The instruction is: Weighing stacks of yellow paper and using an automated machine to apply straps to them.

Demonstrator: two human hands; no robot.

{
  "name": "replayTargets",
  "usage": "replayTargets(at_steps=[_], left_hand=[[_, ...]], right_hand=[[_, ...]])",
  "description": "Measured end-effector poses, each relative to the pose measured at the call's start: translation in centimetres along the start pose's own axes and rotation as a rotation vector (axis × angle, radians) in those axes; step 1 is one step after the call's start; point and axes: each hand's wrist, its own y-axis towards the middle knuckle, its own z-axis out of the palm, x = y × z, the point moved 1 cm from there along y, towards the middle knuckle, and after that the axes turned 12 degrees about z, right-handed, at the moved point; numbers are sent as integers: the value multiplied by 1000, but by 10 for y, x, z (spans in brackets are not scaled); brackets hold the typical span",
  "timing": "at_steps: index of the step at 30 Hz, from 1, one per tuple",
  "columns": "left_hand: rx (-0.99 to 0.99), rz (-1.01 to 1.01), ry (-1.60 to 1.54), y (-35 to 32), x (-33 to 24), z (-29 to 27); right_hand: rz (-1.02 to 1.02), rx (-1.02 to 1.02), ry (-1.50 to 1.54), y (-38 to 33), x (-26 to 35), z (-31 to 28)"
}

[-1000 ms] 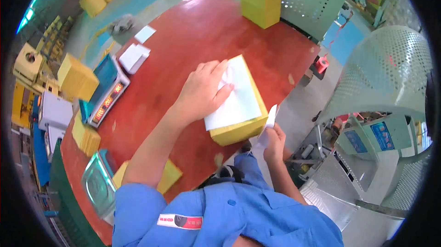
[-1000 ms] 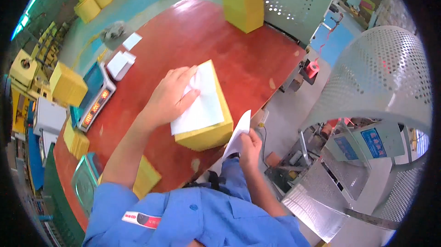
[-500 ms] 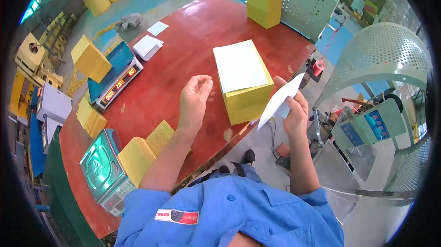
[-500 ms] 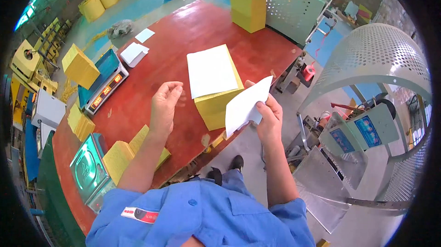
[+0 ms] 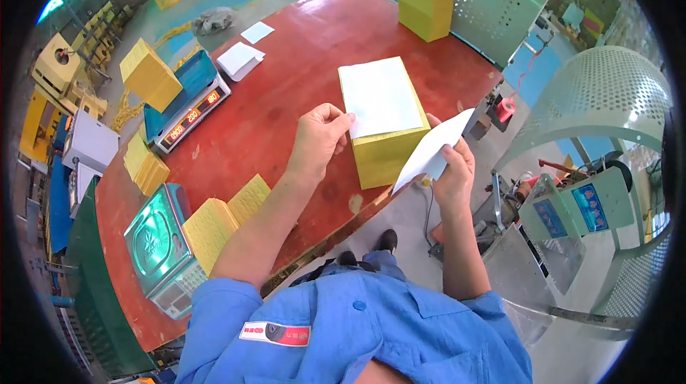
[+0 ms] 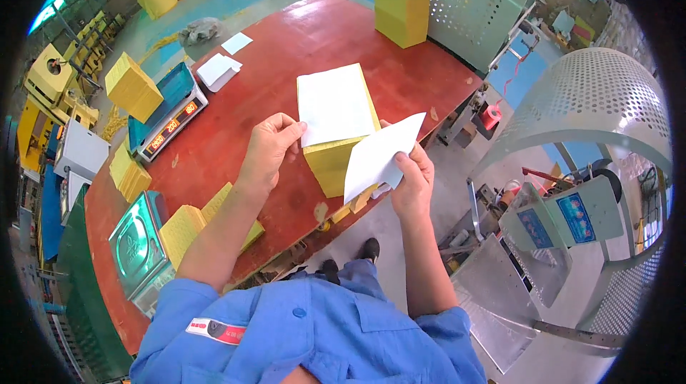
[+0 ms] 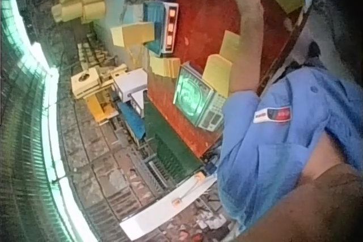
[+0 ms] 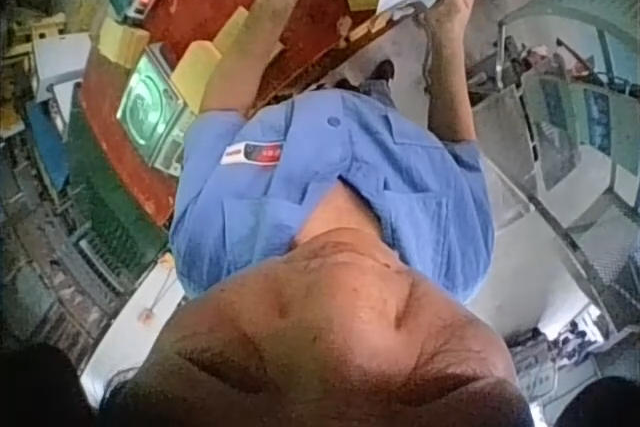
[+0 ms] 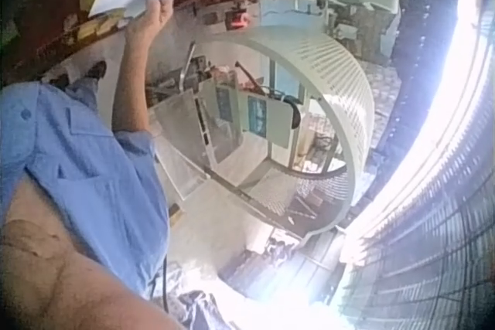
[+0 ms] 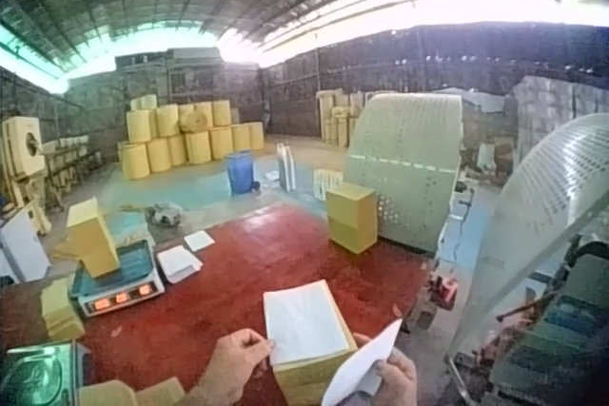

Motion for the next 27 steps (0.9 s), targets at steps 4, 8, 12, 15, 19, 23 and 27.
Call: replayTargets(at_steps=[4,8,12,15,19,23,27], left_hand=[[36,83,136,5,-3,2],[66,256,305,11,-3,0],[24,349,611,20,-26,6],[13,512,808,41,-34,7],[364,745,968,61,-32,7],[675,640,1014,56,-41,16],[748,618,1018,49,-34,17]], right_hand=[[-4,1,6,1,-1,-1],[12,32,1,1,0,-1],[-5,15,-30,1,0,-4],[-19,20,-50,1,3,-2],[-14,24,16,0,3,1],[-36,7,-29,-1,3,-2],[-7,15,-34,0,1,-4]])
